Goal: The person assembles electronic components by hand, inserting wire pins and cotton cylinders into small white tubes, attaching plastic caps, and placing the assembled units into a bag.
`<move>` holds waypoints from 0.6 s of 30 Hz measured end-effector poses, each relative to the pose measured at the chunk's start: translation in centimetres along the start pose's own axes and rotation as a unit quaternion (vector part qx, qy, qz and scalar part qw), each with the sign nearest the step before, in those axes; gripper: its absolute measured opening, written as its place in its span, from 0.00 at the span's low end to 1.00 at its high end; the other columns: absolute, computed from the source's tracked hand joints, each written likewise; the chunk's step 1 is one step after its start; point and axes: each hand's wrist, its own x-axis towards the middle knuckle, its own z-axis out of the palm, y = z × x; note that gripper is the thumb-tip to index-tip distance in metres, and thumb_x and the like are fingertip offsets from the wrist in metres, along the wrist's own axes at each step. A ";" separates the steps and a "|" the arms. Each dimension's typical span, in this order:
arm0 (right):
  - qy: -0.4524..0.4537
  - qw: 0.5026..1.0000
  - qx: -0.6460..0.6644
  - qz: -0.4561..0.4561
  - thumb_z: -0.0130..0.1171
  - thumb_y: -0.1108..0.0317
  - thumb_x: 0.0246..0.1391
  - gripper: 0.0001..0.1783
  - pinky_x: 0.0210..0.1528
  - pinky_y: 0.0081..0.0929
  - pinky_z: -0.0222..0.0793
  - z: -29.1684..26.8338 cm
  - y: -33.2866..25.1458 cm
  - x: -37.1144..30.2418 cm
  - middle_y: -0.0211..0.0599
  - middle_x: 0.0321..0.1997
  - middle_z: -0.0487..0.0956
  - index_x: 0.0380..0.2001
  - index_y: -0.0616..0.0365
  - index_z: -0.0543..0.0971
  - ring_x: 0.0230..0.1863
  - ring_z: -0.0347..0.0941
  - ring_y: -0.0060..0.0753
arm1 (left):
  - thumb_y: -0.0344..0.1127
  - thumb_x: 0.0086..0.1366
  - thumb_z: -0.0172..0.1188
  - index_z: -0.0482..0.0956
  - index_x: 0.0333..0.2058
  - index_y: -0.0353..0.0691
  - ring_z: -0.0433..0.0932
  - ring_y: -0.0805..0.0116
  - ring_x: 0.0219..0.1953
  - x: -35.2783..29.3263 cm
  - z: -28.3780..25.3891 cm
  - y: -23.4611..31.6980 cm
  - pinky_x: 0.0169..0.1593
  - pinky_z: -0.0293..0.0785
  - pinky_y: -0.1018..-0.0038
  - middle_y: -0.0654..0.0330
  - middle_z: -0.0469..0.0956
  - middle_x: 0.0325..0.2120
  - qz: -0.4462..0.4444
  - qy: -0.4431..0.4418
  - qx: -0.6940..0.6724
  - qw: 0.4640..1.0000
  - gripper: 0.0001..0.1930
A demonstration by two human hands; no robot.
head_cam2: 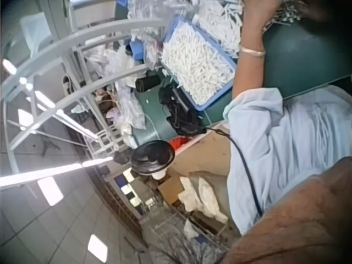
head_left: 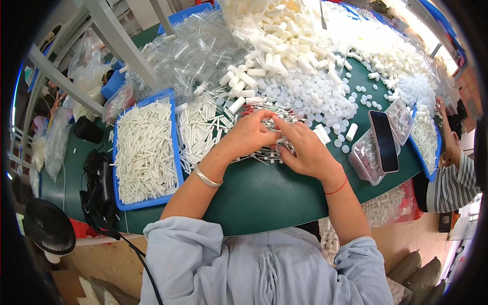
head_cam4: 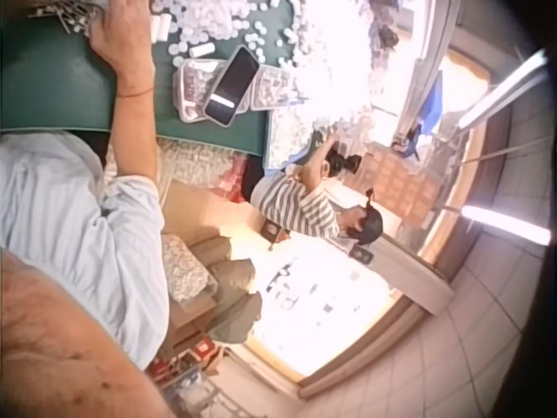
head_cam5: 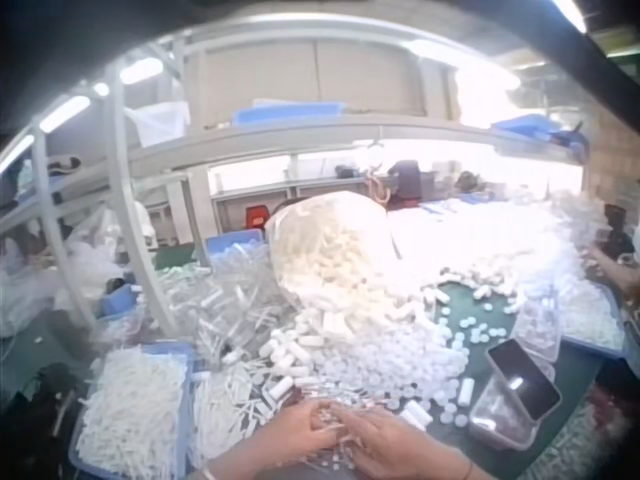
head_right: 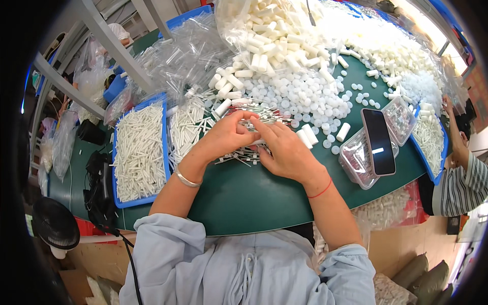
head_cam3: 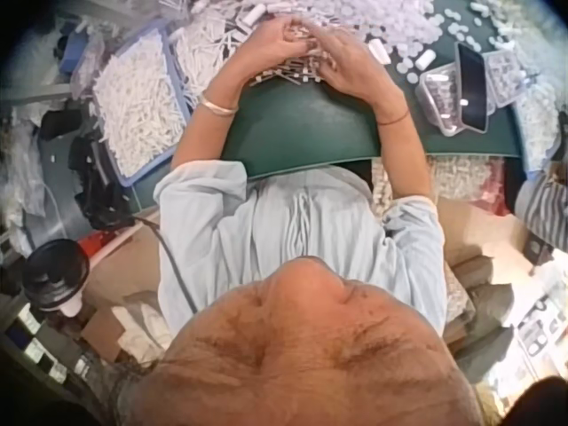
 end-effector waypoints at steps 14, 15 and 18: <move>0.167 0.978 0.038 0.123 0.66 0.69 0.47 0.12 0.26 0.23 0.69 -1.1 0.5 0.4 0.39 0.31 0.80 0.36 0.60 0.80 0.22 0.72 0.28 | 0.28 0.53 0.60 0.82 0.38 0.48 0.75 0.55 0.42 4.1 -9.9 -2.9 0.46 0.73 0.62 0.58 0.78 0.35 0.132 0.167 0.560 0.801 0.13; 0.174 0.975 0.038 0.135 0.66 0.68 0.47 0.12 0.26 0.23 0.69 -1.2 0.8 0.1 0.39 0.30 0.79 0.36 0.60 0.79 0.22 0.72 0.28 | 0.27 0.51 0.61 0.82 0.38 0.50 0.74 0.56 0.43 4.4 -9.9 -3.7 0.47 0.72 0.63 0.59 0.77 0.36 0.197 0.153 0.573 0.781 0.14; 0.153 0.978 0.045 0.133 0.65 0.66 0.50 0.15 0.29 0.24 0.71 -0.6 1.0 -0.1 0.41 0.33 0.81 0.40 0.61 0.79 0.27 0.76 0.29 | 0.26 0.44 0.66 0.82 0.38 0.48 0.73 0.56 0.45 4.7 -10.4 -4.6 0.48 0.71 0.63 0.58 0.75 0.37 0.198 0.150 0.524 0.814 0.18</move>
